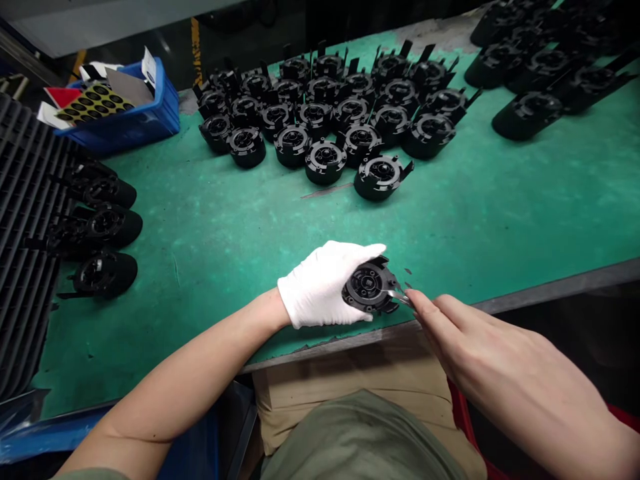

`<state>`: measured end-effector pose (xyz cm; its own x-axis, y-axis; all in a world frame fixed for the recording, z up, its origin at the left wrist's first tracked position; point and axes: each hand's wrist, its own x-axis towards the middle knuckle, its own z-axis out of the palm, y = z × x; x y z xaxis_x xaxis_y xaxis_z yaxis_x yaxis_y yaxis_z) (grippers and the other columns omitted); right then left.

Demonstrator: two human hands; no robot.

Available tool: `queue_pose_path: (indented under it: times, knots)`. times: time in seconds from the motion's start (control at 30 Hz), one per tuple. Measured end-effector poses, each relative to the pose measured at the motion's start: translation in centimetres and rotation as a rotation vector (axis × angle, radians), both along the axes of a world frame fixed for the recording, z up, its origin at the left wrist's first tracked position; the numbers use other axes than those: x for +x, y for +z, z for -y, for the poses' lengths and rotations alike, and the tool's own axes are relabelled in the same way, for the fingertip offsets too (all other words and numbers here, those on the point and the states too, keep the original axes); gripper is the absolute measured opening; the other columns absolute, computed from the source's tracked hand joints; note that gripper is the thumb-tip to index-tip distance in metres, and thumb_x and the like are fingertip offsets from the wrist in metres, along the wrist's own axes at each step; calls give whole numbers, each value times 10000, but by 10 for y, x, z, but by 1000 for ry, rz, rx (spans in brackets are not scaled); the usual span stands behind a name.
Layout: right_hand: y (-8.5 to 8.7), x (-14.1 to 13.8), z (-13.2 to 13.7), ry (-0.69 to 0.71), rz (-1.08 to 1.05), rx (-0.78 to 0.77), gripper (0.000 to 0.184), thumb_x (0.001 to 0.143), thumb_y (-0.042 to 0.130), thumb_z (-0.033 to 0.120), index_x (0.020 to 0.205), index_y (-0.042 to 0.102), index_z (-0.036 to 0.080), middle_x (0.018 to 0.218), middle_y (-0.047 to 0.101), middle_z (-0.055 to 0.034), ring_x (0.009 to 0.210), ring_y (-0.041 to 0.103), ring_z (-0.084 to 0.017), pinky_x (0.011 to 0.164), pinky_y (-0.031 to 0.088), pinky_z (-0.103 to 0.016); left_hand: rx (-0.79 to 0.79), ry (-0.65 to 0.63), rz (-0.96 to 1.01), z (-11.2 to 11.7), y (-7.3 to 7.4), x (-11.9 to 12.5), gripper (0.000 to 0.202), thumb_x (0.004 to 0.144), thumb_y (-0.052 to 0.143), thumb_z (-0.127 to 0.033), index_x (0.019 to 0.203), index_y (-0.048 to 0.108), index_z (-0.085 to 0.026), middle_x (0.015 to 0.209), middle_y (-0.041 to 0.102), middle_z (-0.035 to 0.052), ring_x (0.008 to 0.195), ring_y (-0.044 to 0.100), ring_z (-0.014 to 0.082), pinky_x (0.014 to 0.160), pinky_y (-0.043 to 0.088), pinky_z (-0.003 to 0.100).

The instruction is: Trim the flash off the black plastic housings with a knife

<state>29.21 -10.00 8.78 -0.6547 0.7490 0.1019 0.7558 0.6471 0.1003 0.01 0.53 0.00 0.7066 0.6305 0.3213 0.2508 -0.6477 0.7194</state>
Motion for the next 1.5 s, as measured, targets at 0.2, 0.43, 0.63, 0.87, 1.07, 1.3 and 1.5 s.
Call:
queue_pose_path:
  times: [0.2, 0.43, 0.63, 0.87, 1.07, 1.3, 1.5]
  knots:
    - [2, 2, -2, 62, 29, 22, 683, 917, 491, -74, 1569, 600, 97, 1011, 793, -77, 790, 768, -227, 599, 587, -338, -2, 5, 14, 0, -1, 1, 1063, 889, 965, -522, 1773, 459, -217, 1608, 778, 219, 1463, 796, 456, 1265, 642, 638]
    - [-1, 7, -12, 25, -20, -8, 645, 969, 470, -33, 1576, 593, 146, 864, 669, -4, 621, 654, -196, 501, 470, -354, -5, 6, 20, 1, -5, 1, 1102, 879, 989, -494, 1799, 439, -234, 1640, 756, 221, 1513, 767, 461, 1295, 623, 644]
    - [-4, 6, -4, -8, -42, -24, 751, 917, 480, -49, 1634, 582, 150, 900, 690, -26, 647, 644, -203, 526, 445, -359, 11, -1, 12, 0, -2, 1, 1088, 891, 981, -493, 1792, 437, -217, 1629, 762, 227, 1487, 783, 452, 1287, 633, 633]
    - [-3, 2, 0, 21, -7, -50, 807, 877, 527, -68, 1656, 568, 137, 943, 751, -34, 742, 731, -222, 569, 513, -340, -12, 14, -3, 0, -4, 2, 1085, 880, 973, -497, 1796, 450, -244, 1640, 758, 209, 1502, 775, 453, 1297, 622, 637]
    - [-8, 18, -13, -77, -280, -158, 381, 1190, 563, 208, 1561, 644, 250, 1101, 804, -39, 823, 806, -209, 699, 610, -330, -16, 37, -40, 2, 2, 4, 1114, 902, 987, -534, 1833, 433, -275, 1554, 793, 176, 1427, 789, 430, 1267, 622, 616]
    - [-19, 12, 15, -121, -398, -161, 451, 1196, 636, 257, 1648, 634, 252, 1148, 816, -42, 880, 836, -195, 803, 655, -310, -34, 235, -137, 12, 9, 8, 1117, 773, 1023, -843, 1637, 645, -247, 1502, 766, 200, 1336, 771, 455, 1198, 651, 680]
    - [-29, 9, 18, -127, -367, -110, 443, 1223, 613, 255, 1664, 614, 225, 1171, 820, -48, 905, 826, -174, 837, 638, -309, -44, 223, 8, 12, -13, 13, 1215, 586, 992, -1024, 1413, 637, -208, 1411, 749, 221, 1327, 778, 468, 1181, 662, 709]
